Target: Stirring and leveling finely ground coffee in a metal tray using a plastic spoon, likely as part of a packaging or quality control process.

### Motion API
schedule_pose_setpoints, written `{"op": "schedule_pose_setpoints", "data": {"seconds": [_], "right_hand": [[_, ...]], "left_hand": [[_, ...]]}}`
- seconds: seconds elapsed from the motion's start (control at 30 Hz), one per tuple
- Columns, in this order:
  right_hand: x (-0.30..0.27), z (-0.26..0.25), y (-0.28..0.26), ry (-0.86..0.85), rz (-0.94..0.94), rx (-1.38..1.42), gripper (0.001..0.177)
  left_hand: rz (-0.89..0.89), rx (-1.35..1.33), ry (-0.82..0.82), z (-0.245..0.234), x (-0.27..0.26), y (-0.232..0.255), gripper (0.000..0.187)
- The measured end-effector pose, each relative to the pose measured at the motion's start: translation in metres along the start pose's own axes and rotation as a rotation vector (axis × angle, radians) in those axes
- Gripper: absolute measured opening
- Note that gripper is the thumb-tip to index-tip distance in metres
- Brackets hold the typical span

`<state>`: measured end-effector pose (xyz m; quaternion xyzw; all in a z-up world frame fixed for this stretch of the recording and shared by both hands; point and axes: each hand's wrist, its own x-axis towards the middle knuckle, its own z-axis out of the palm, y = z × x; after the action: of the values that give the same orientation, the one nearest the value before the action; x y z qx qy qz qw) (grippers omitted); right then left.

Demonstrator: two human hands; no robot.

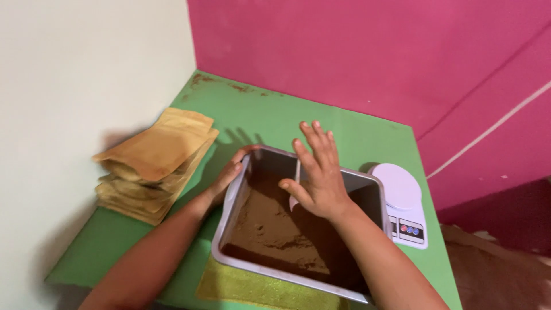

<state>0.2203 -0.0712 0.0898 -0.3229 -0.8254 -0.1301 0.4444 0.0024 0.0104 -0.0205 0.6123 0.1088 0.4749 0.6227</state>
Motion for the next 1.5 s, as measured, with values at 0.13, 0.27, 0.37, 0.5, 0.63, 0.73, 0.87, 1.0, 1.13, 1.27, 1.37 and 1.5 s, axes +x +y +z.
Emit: {"op": "schedule_pose_setpoints", "data": {"seconds": [0.13, 0.27, 0.37, 0.5, 0.63, 0.73, 0.87, 1.0, 1.13, 1.27, 1.37, 1.5], "right_hand": [[-0.002, 0.002, -0.004, -0.03, -0.049, -0.063, 0.077], [-0.008, 0.012, -0.013, -0.087, 0.003, -0.054, 0.079], [-0.01, 0.017, -0.011, -0.152, 0.052, -0.092, 0.079], [-0.021, 0.03, 0.005, -0.282, 0.187, -0.269, 0.076], [-0.02, 0.03, 0.007, -0.353, 0.277, -0.334, 0.079], [-0.018, 0.034, -0.008, -0.438, 0.282, -0.345, 0.081], [-0.024, 0.049, -0.031, -0.431, 0.183, -0.269, 0.079], [-0.027, 0.064, -0.042, -0.378, 0.069, -0.316, 0.075], [-0.026, 0.067, -0.03, -0.389, 0.067, -0.341, 0.076], [-0.027, 0.063, -0.02, -0.452, 0.11, -0.373, 0.073], [-0.026, 0.063, -0.013, -0.43, 0.127, -0.328, 0.062], [-0.043, 0.077, 0.019, -0.336, 0.141, -0.348, 0.008]], "left_hand": [[-0.01, 0.006, -0.037, -0.022, 0.007, -0.022, 0.082], [0.016, 0.067, -0.038, -0.026, 0.006, -0.018, 0.084], [0.038, 0.136, -0.037, -0.029, 0.006, -0.024, 0.082], [0.008, 0.159, -0.046, -0.018, 0.004, -0.005, 0.08], [-0.004, 0.255, -0.056, -0.039, 0.01, -0.027, 0.08], [-0.056, 0.147, -0.048, -0.019, 0.006, -0.005, 0.077], [-0.088, 0.176, -0.022, -0.033, 0.004, -0.025, 0.076], [-0.104, 0.082, 0.0, -0.034, 0.006, -0.029, 0.074], [-0.088, 0.151, -0.031, -0.046, 0.006, -0.041, 0.075], [-0.018, 0.117, -0.043, -0.042, 0.01, -0.029, 0.075], [-0.016, 0.129, -0.04, -0.051, 0.011, -0.043, 0.077], [0.031, 0.217, -0.044, -0.051, 0.011, -0.045, 0.081]]}}
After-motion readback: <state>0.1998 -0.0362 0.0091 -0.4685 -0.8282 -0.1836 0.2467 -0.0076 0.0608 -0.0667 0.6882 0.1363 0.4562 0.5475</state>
